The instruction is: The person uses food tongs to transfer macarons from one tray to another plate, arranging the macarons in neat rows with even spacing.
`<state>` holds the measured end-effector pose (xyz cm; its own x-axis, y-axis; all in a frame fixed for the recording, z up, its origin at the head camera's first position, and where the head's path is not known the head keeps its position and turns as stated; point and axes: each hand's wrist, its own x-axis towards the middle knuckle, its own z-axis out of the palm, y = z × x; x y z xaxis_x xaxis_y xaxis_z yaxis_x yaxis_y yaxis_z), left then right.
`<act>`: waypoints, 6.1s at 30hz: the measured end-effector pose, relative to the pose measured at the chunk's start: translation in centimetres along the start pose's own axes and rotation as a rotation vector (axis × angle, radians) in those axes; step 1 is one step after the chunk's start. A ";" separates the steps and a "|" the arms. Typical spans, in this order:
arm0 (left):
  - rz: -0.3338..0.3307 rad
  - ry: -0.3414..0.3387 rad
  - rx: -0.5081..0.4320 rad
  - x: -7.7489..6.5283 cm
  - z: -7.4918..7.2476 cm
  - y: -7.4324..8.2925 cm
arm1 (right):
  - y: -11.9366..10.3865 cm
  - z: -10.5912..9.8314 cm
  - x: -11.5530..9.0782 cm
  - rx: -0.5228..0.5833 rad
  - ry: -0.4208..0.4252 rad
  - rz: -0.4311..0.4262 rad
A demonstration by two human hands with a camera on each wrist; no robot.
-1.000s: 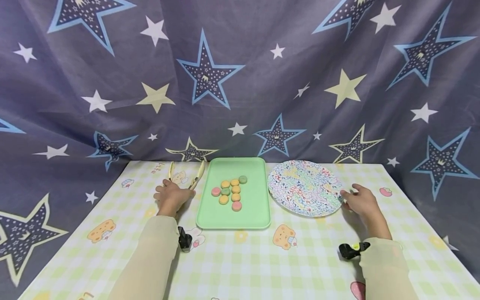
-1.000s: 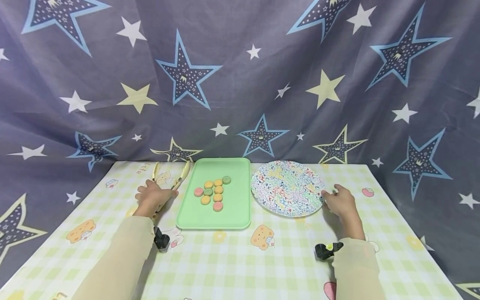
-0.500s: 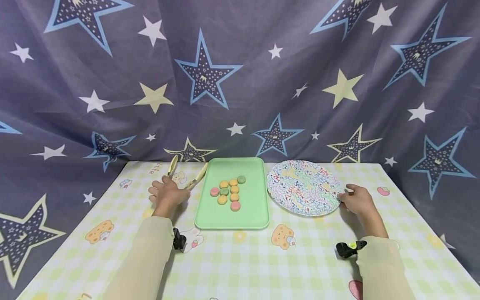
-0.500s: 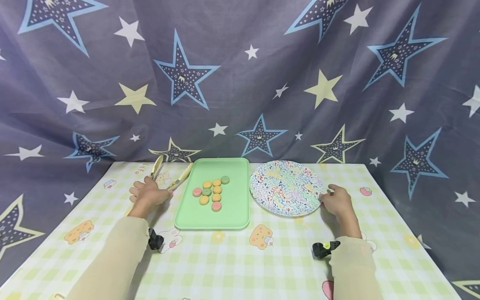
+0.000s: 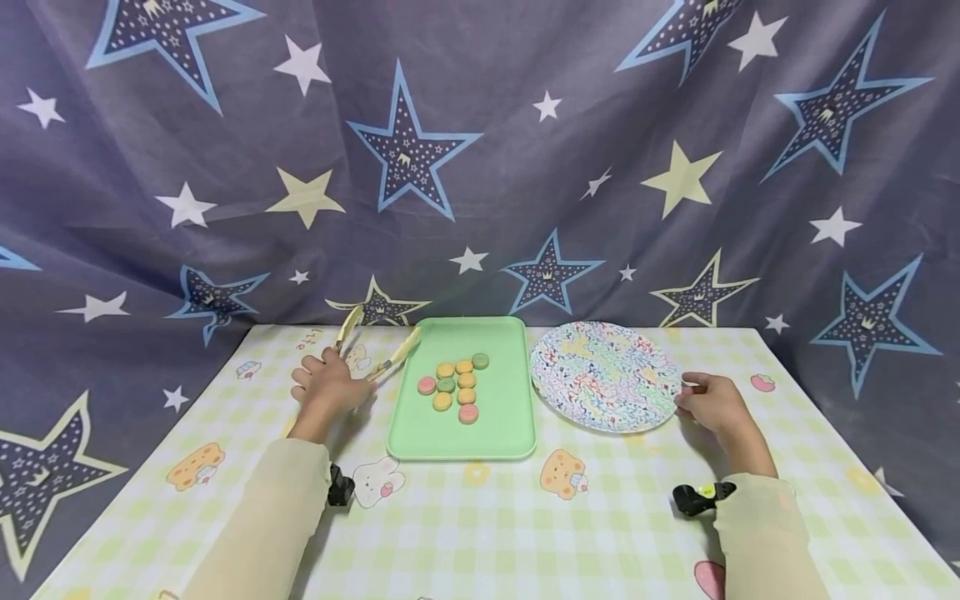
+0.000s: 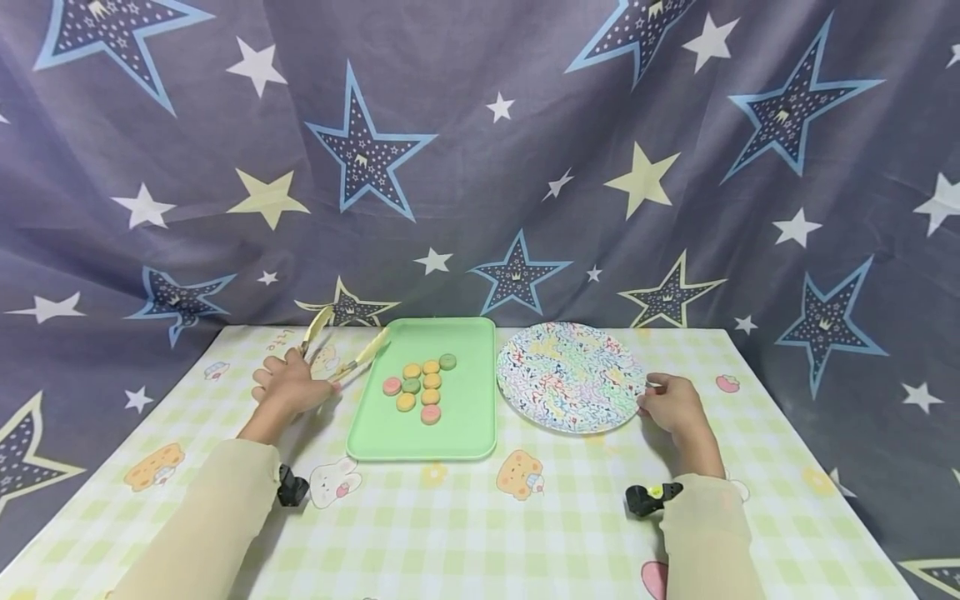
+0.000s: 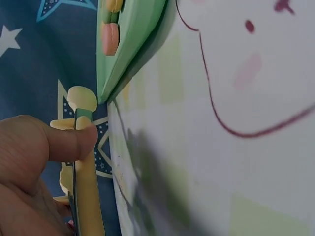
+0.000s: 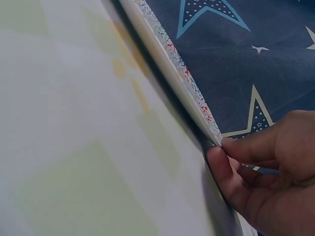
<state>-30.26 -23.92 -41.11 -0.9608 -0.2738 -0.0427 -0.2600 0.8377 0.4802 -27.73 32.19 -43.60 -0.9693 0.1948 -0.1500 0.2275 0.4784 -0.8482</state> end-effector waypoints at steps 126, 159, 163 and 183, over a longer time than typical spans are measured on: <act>0.578 -0.078 0.210 -4.5 -4.5 -1.3 | 0.6 -0.3 -0.4 0.049 -0.045 -0.044; 0.657 -0.061 0.149 -3.2 -0.8 6.7 | 0.6 -0.4 -0.4 0.047 -0.032 -0.035; 0.658 -0.091 0.138 -3.2 0.1 7.6 | 0.5 -0.5 -0.5 0.035 -0.036 -0.042; 0.684 -0.148 0.161 -3.4 3.7 12.1 | 0.6 -0.4 -0.2 0.035 -0.030 -0.023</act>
<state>-30.53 -11.08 -38.40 -0.9136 0.3947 0.0975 0.4049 0.8612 0.3073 -27.34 32.72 -43.86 -0.9768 0.1578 -0.1448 0.2018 0.4520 -0.8689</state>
